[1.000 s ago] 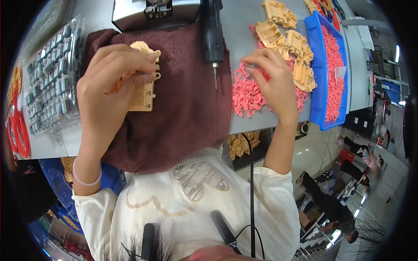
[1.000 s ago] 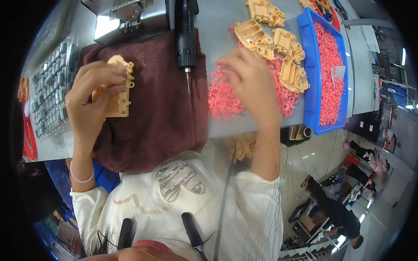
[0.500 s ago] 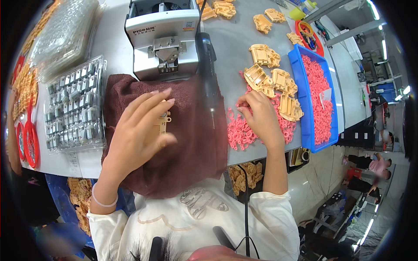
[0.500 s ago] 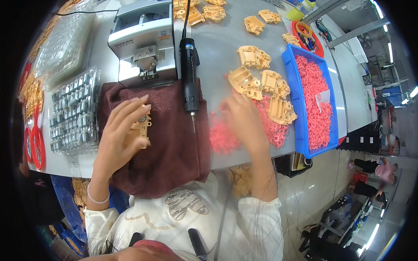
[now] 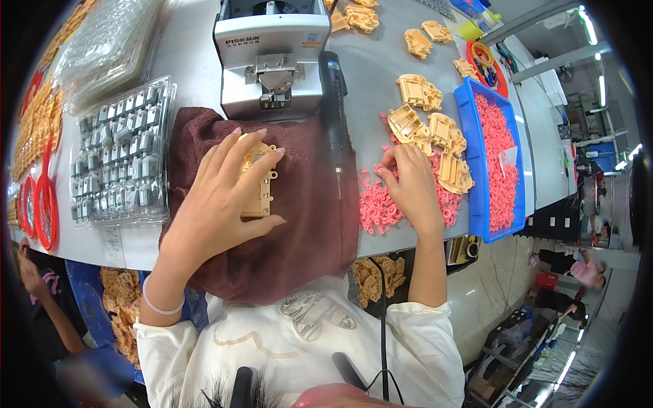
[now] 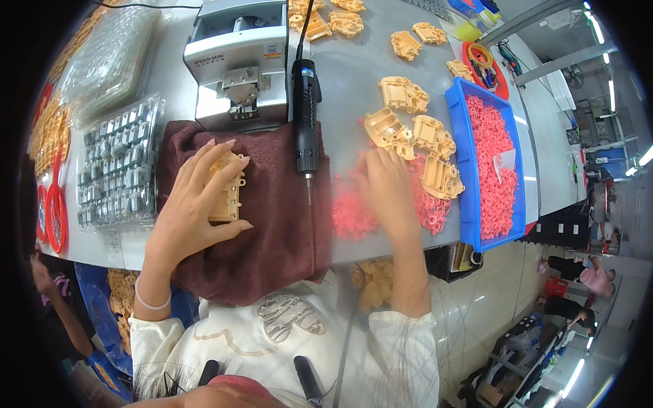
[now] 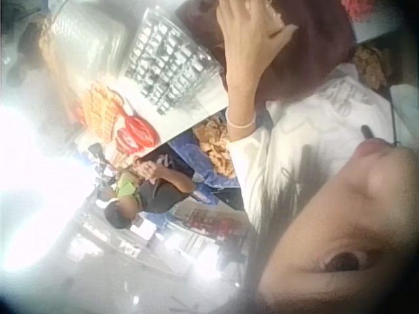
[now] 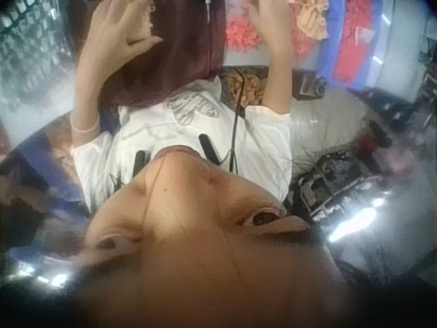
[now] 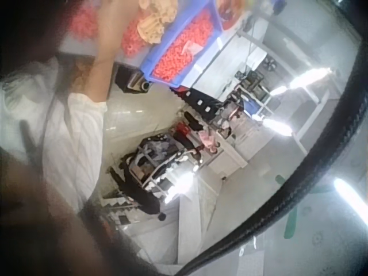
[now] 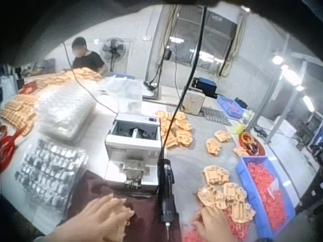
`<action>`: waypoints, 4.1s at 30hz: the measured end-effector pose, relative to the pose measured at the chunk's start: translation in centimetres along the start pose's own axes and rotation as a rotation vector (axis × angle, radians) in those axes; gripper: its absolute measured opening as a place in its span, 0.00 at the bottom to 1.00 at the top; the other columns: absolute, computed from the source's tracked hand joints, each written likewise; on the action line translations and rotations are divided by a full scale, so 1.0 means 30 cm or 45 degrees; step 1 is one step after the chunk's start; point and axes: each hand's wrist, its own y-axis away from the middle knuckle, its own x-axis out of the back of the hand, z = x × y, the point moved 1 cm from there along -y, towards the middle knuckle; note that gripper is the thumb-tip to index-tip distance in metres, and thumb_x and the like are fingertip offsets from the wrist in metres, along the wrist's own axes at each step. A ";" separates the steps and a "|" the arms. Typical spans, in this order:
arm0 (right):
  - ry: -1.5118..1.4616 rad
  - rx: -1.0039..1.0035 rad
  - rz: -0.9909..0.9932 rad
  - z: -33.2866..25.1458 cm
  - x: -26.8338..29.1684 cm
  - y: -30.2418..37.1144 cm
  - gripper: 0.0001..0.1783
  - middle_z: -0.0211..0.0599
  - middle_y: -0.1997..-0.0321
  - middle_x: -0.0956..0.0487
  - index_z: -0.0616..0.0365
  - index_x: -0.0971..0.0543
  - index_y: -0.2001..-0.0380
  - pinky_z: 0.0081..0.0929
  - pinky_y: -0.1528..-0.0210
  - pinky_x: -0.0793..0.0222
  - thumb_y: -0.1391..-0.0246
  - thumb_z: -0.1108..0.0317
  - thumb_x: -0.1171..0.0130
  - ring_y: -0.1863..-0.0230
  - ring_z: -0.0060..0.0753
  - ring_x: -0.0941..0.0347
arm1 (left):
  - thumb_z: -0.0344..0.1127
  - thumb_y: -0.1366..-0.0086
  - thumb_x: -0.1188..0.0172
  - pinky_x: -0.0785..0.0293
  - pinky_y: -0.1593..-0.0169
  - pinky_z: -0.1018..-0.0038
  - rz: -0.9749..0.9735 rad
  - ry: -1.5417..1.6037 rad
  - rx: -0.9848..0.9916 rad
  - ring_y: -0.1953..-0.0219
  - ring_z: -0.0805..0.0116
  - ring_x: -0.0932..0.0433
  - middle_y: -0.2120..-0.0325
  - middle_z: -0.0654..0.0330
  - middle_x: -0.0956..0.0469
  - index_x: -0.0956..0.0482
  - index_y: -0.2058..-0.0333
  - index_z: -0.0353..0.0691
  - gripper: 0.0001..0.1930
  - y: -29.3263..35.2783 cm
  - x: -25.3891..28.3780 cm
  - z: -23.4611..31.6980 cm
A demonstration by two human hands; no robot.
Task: Assembling small plastic components into a larger toy housing using an electric screwdriver.
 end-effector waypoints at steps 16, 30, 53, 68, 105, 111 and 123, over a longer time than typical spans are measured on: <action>-0.718 0.248 0.253 -0.288 0.026 -0.164 0.06 0.33 0.71 0.20 0.61 0.19 0.69 0.24 0.71 0.30 0.53 0.78 0.34 0.74 0.26 0.24 | 0.41 0.61 0.23 0.32 0.40 0.59 0.222 0.402 -0.058 0.41 0.45 0.33 0.37 0.48 0.41 0.36 0.39 0.42 0.48 -0.024 -0.116 -0.070; -0.576 0.573 0.225 -0.389 -0.083 -0.171 0.10 0.36 0.62 0.23 0.59 0.20 0.69 0.30 0.63 0.28 0.58 0.79 0.34 0.63 0.40 0.25 | 0.46 0.60 0.23 0.33 0.39 0.59 0.296 0.404 -0.014 0.40 0.49 0.32 0.39 0.49 0.34 0.37 0.37 0.38 0.51 -0.013 -0.137 -0.067; -0.641 0.345 0.239 -0.377 -0.107 -0.158 0.14 0.32 0.64 0.24 0.54 0.16 0.69 0.27 0.60 0.33 0.66 0.76 0.28 0.62 0.33 0.31 | 0.45 0.62 0.23 0.32 0.40 0.59 0.345 0.450 -0.014 0.41 0.49 0.31 0.39 0.50 0.34 0.37 0.38 0.36 0.51 -0.015 -0.156 -0.077; -0.422 -0.149 0.307 -0.297 -0.073 -0.138 0.16 0.40 0.64 0.29 0.58 0.23 0.60 0.33 0.51 0.36 0.51 0.65 0.33 0.57 0.40 0.32 | 0.35 0.59 0.23 0.34 0.38 0.60 0.191 0.430 0.010 0.39 0.48 0.33 0.37 0.50 0.37 0.36 0.37 0.41 0.48 -0.001 -0.095 -0.041; -1.896 0.249 0.098 -0.253 0.259 -0.366 0.18 0.40 0.68 0.26 0.63 0.30 0.55 0.32 0.64 0.30 0.53 0.76 0.43 0.70 0.33 0.29 | 0.28 0.44 0.38 0.30 0.49 0.63 0.268 0.740 -0.123 0.54 0.54 0.27 0.63 0.58 0.24 0.25 0.64 0.38 0.09 -0.098 -0.103 -0.107; -1.518 0.546 0.631 -0.456 0.135 -0.551 0.25 0.28 0.74 0.30 0.60 0.33 0.44 0.18 0.73 0.32 0.43 0.68 0.39 0.78 0.17 0.32 | 0.29 0.45 0.38 0.29 0.52 0.63 0.379 0.680 -0.106 0.55 0.56 0.27 0.64 0.60 0.25 0.25 0.66 0.39 0.08 -0.092 -0.130 -0.118; -1.417 0.748 0.546 -0.492 -0.029 -0.587 0.27 0.30 0.70 0.30 0.57 0.37 0.41 0.21 0.74 0.33 0.44 0.72 0.45 0.79 0.18 0.34 | 0.27 0.51 0.34 0.27 0.52 0.63 0.444 0.770 -0.045 0.52 0.54 0.26 0.61 0.60 0.23 0.22 0.64 0.42 0.13 -0.085 -0.162 -0.110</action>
